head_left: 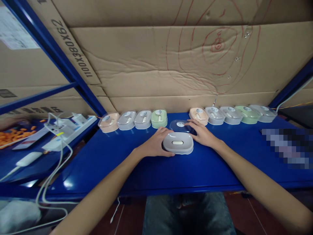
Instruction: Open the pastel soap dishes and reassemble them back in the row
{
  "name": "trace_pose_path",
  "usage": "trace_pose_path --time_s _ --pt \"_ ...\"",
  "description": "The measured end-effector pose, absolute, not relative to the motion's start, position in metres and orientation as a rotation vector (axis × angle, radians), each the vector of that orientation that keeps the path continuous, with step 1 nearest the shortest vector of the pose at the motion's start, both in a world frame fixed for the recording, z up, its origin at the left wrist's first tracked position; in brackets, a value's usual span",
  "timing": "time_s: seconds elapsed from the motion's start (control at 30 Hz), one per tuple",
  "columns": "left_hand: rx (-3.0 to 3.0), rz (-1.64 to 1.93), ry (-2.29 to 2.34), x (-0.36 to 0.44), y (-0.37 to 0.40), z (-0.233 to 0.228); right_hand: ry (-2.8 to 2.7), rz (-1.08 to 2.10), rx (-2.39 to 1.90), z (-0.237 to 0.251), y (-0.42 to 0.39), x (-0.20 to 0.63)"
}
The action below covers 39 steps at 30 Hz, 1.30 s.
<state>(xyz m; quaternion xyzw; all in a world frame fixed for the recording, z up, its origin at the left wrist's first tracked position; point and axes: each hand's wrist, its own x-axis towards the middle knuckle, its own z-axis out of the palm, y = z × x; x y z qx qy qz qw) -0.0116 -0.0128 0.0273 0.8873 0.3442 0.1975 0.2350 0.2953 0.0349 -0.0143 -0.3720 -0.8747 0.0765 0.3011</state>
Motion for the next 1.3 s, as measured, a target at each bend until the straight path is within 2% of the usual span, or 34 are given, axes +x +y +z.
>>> trace_pose_path --time_s 0.57,0.9,1.3 --pt "2.399 0.550 1.060 -0.012 -0.011 0.018 -1.935 0.268 -0.964 -0.006 0.029 0.282" --pt "2.273 0.706 1.168 -0.010 -0.003 0.001 -2.030 0.124 -0.839 0.001 0.013 0.277" --pt "2.175 0.749 1.176 -0.016 0.004 -0.001 -2.063 0.160 -0.716 0.009 0.006 0.276"
